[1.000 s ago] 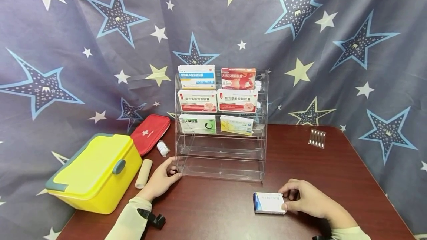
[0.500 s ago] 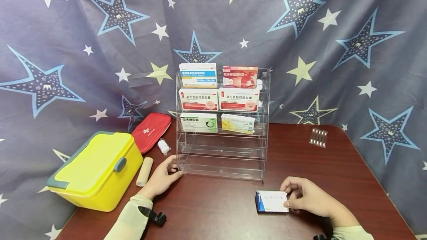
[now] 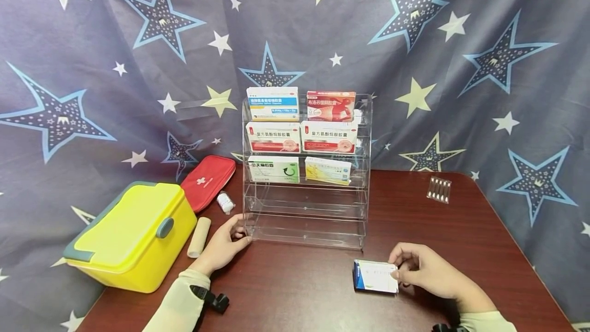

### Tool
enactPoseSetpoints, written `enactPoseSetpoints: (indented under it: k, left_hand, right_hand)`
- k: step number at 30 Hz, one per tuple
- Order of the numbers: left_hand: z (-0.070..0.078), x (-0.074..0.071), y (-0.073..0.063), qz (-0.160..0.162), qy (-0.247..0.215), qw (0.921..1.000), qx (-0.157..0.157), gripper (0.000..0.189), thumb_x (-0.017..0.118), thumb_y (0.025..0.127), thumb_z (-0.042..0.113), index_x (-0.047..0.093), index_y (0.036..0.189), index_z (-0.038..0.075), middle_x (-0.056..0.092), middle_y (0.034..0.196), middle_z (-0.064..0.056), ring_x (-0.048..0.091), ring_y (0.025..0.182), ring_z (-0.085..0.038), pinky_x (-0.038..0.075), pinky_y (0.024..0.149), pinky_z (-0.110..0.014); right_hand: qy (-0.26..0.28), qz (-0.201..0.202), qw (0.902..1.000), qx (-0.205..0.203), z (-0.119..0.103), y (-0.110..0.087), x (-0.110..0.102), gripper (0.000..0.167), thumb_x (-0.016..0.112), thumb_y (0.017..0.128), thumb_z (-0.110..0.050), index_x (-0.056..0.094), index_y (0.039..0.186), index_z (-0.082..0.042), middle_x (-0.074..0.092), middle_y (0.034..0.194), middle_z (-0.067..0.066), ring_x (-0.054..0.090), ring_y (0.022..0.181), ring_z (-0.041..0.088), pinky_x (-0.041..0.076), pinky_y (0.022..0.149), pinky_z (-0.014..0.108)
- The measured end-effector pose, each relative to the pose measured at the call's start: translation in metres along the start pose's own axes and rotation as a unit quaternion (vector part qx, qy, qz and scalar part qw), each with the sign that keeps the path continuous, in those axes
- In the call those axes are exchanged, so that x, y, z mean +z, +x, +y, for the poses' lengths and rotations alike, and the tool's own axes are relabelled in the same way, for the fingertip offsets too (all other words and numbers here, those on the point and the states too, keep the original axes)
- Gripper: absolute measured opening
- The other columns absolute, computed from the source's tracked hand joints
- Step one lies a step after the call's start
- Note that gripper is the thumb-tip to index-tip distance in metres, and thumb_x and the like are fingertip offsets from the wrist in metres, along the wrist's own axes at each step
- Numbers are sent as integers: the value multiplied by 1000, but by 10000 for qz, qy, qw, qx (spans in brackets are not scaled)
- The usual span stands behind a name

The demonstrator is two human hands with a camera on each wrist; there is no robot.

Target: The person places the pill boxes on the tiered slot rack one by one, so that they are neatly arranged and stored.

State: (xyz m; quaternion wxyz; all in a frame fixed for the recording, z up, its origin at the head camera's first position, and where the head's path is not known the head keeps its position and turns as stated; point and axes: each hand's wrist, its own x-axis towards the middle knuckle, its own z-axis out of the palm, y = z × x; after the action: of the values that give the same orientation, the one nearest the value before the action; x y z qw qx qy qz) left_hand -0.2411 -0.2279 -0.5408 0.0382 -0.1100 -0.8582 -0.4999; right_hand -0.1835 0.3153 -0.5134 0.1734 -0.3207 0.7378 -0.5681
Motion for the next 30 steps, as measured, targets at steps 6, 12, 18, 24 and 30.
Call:
enactPoseSetpoints:
  k: [6,12,18,24,30]
  left_hand:
    - [0,-2,-2,2,-1,10000,-49,57,82,89,3,59,141,9,71,114,-7,65,105,-20,54,92,-39]
    - [-3,0,2,-21,-70,10000,34,57,82,89,5,59,141,10,71,116,-7,65,105,-21,53,92,-39]
    - [-1,0,2,-1,-96,10000,13,57,81,89,2,59,141,8,70,116,-8,65,106,-21,53,93,-39]
    - [1,0,2,-41,-75,10000,-25,57,80,89,2,58,141,6,70,116,-8,65,106,-20,53,93,-36]
    - [0,0,1,-24,-69,10000,-48,57,81,89,2,58,141,6,71,115,-8,66,105,-19,53,92,-36]
  right_hand:
    - [-175,176,9997,5,2,1,2,17,68,98,5,63,111,-4,69,87,16,70,70,24,59,53,41]
    - [-1083,1191,9869,-145,-18,9,6,21,76,94,0,67,110,-11,72,91,9,72,78,21,60,64,35]
    - [-1856,2010,9610,-414,-59,33,10,27,80,90,0,69,108,-16,72,92,6,71,77,17,56,65,29]
    - [-2210,2254,9462,-708,-97,76,16,26,82,90,-3,70,107,-19,73,94,-3,72,80,15,54,66,26]
    - [-2549,2291,9362,-778,-109,130,29,23,82,90,-7,70,105,-20,73,89,-8,71,79,11,56,65,27]
